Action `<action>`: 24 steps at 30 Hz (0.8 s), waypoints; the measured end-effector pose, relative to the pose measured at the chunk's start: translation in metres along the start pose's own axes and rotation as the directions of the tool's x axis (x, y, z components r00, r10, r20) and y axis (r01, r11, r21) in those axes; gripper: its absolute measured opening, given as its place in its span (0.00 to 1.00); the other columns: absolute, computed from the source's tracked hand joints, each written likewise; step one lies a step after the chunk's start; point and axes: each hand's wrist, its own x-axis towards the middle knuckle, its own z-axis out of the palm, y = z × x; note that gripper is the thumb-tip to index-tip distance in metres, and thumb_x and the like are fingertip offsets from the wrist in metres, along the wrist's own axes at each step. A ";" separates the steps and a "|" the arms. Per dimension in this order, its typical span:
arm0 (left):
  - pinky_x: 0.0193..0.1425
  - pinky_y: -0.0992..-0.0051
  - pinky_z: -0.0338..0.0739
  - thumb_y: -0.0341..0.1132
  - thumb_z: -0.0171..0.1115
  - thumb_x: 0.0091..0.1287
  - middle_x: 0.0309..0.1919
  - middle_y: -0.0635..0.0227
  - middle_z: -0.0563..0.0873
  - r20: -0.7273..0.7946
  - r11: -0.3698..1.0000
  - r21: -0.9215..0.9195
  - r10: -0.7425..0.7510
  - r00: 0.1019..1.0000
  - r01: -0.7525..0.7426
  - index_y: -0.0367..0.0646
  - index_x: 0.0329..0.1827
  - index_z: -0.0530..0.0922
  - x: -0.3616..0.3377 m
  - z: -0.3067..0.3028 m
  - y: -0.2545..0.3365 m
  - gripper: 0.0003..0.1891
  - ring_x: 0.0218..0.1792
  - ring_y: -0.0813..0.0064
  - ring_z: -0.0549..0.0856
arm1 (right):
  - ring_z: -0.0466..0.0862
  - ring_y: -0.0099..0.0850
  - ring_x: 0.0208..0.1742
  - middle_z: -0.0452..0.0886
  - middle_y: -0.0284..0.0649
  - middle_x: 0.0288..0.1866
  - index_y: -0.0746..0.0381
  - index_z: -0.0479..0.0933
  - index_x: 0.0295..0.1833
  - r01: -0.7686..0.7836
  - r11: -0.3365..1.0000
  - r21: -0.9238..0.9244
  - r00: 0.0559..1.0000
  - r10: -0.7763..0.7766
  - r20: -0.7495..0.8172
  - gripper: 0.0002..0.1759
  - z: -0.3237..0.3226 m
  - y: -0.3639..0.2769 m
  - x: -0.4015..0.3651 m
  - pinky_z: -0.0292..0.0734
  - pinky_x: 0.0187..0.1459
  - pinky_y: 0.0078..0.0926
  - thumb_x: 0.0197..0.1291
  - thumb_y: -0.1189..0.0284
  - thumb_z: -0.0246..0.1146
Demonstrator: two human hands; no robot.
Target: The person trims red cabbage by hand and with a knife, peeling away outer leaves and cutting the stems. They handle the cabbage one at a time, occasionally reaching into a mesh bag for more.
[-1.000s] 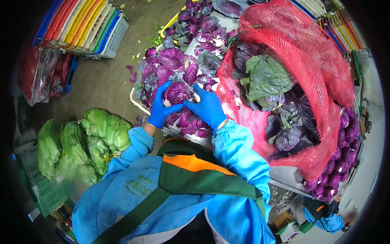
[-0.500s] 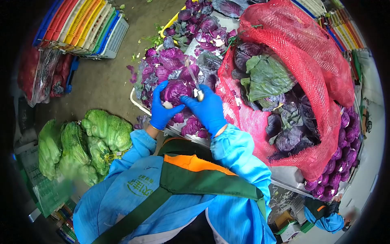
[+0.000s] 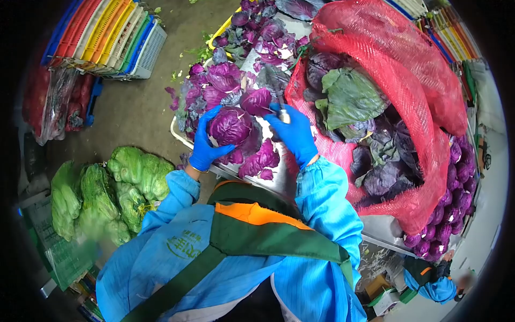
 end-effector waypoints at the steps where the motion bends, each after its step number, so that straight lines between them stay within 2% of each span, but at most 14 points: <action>1: 0.73 0.64 0.62 0.37 0.82 0.40 0.65 0.57 0.70 0.037 1.000 -0.016 0.011 0.999 -0.010 0.40 0.69 0.62 0.002 0.000 0.002 0.51 0.67 0.62 0.69 | 0.81 0.24 0.31 0.83 0.39 0.31 0.66 0.79 0.49 0.073 0.996 0.045 0.992 -0.077 0.102 0.19 0.006 -0.012 -0.001 0.78 0.36 0.26 0.56 0.65 0.70; 2: 0.73 0.64 0.62 0.37 0.82 0.40 0.65 0.57 0.70 0.041 1.000 -0.015 0.016 0.999 -0.015 0.40 0.69 0.62 0.004 0.000 0.005 0.51 0.67 0.62 0.69 | 0.81 0.24 0.31 0.83 0.39 0.31 0.66 0.79 0.49 0.077 0.996 0.047 0.992 -0.082 0.097 0.19 0.008 -0.019 0.001 0.78 0.36 0.26 0.56 0.65 0.70; 4: 0.74 0.63 0.60 0.35 0.82 0.40 0.67 0.57 0.68 0.121 0.999 0.017 0.034 0.992 -0.037 0.40 0.68 0.64 0.004 0.000 0.013 0.49 0.69 0.62 0.68 | 0.80 0.23 0.31 0.83 0.38 0.32 0.65 0.78 0.51 0.044 0.972 -0.231 0.938 0.039 0.343 0.22 0.011 -0.027 0.004 0.77 0.36 0.26 0.54 0.64 0.72; 9: 0.75 0.63 0.58 0.35 0.82 0.39 0.67 0.56 0.69 0.201 0.994 0.027 0.099 0.975 -0.107 0.41 0.68 0.65 0.005 -0.002 0.006 0.49 0.69 0.61 0.67 | 0.82 0.30 0.29 0.82 0.44 0.27 0.64 0.80 0.46 0.185 0.946 -0.268 0.905 -0.058 0.422 0.17 0.016 -0.018 0.009 0.78 0.34 0.33 0.55 0.64 0.69; 11: 0.75 0.63 0.58 0.35 0.82 0.39 0.67 0.57 0.69 0.218 0.996 -0.009 0.087 0.972 -0.087 0.41 0.67 0.66 0.004 -0.002 0.008 0.48 0.69 0.61 0.67 | 0.85 0.39 0.28 0.81 0.47 0.25 0.63 0.80 0.40 0.417 0.703 -0.576 0.906 -0.373 0.201 0.11 0.020 0.004 0.013 0.77 0.32 0.40 0.57 0.66 0.65; 12: 0.75 0.63 0.58 0.35 0.82 0.39 0.67 0.57 0.69 0.217 0.996 -0.009 0.086 0.972 -0.087 0.41 0.67 0.66 0.003 -0.001 0.009 0.48 0.69 0.61 0.67 | 0.85 0.39 0.28 0.81 0.47 0.25 0.63 0.80 0.40 0.418 0.703 -0.576 0.906 -0.373 0.202 0.11 0.020 0.010 0.017 0.77 0.32 0.40 0.57 0.66 0.65; 14: 0.74 0.64 0.61 0.38 0.83 0.38 0.65 0.58 0.71 0.147 0.995 -0.060 -0.070 0.987 0.080 0.40 0.65 0.65 0.000 0.001 0.012 0.49 0.67 0.61 0.70 | 0.85 0.41 0.29 0.81 0.46 0.23 0.60 0.79 0.39 0.219 0.712 -0.667 0.932 -0.355 -0.073 0.07 0.015 0.021 0.023 0.78 0.30 0.41 0.58 0.68 0.62; 15: 0.74 0.64 0.61 0.38 0.83 0.38 0.65 0.58 0.71 0.148 0.995 -0.059 -0.067 0.987 0.077 0.40 0.65 0.65 -0.001 0.002 0.008 0.49 0.67 0.61 0.70 | 0.86 0.35 0.28 0.83 0.43 0.26 0.61 0.78 0.44 0.051 0.908 -0.417 0.984 -0.116 -0.132 0.09 0.005 0.014 0.021 0.80 0.29 0.36 0.60 0.69 0.62; 16: 0.73 0.64 0.61 0.38 0.83 0.38 0.65 0.57 0.70 0.046 0.993 -0.091 -0.066 0.997 0.070 0.40 0.66 0.64 -0.003 0.004 0.002 0.49 0.67 0.62 0.70 | 0.86 0.35 0.28 0.83 0.43 0.26 0.61 0.78 0.44 0.052 0.908 -0.416 0.984 -0.117 -0.133 0.09 0.000 0.016 0.019 0.80 0.29 0.36 0.60 0.69 0.62; 18: 0.73 0.65 0.61 0.38 0.83 0.38 0.65 0.57 0.70 -0.059 0.991 -0.116 -0.070 0.996 0.063 0.40 0.67 0.63 -0.002 0.002 -0.002 0.50 0.66 0.62 0.70 | 0.86 0.30 0.29 0.84 0.39 0.32 0.62 0.77 0.50 0.114 0.990 0.085 0.990 -0.105 -0.098 0.14 -0.001 0.016 0.015 0.81 0.28 0.31 0.61 0.67 0.64; 19: 0.73 0.64 0.61 0.36 0.82 0.39 0.65 0.58 0.70 -0.049 0.997 -0.051 -0.061 0.997 0.058 0.40 0.68 0.63 -0.001 0.002 -0.002 0.50 0.66 0.63 0.70 | 0.85 0.27 0.33 0.84 0.38 0.37 0.65 0.75 0.55 -0.078 0.992 0.099 0.997 0.076 0.026 0.21 0.003 -0.001 0.008 0.81 0.33 0.28 0.59 0.66 0.67; 22: 0.73 0.64 0.60 0.35 0.81 0.40 0.65 0.59 0.69 -0.012 0.999 0.028 -0.023 1.000 0.023 0.41 0.68 0.62 0.006 0.004 0.006 0.50 0.67 0.64 0.69 | 0.83 0.26 0.38 0.85 0.37 0.37 0.64 0.76 0.58 0.455 0.841 -0.292 0.887 -0.457 0.065 0.27 0.030 0.007 0.010 0.78 0.45 0.24 0.53 0.65 0.73; 23: 0.73 0.64 0.60 0.35 0.81 0.39 0.66 0.58 0.69 0.037 0.999 0.031 -0.011 0.999 0.009 0.41 0.68 0.62 0.006 0.004 0.011 0.50 0.67 0.64 0.69 | 0.83 0.26 0.38 0.85 0.37 0.37 0.64 0.76 0.58 0.454 0.843 -0.289 0.887 -0.457 0.061 0.27 0.028 0.003 0.010 0.78 0.45 0.24 0.53 0.65 0.73; 24: 0.74 0.64 0.60 0.35 0.82 0.39 0.66 0.58 0.69 0.083 1.000 0.031 0.000 0.997 -0.003 0.42 0.68 0.63 0.006 0.004 0.013 0.50 0.67 0.63 0.69 | 0.84 0.27 0.37 0.85 0.37 0.36 0.64 0.78 0.54 0.255 0.949 -0.186 0.965 -0.239 0.104 0.24 0.025 -0.008 0.010 0.78 0.43 0.24 0.54 0.65 0.72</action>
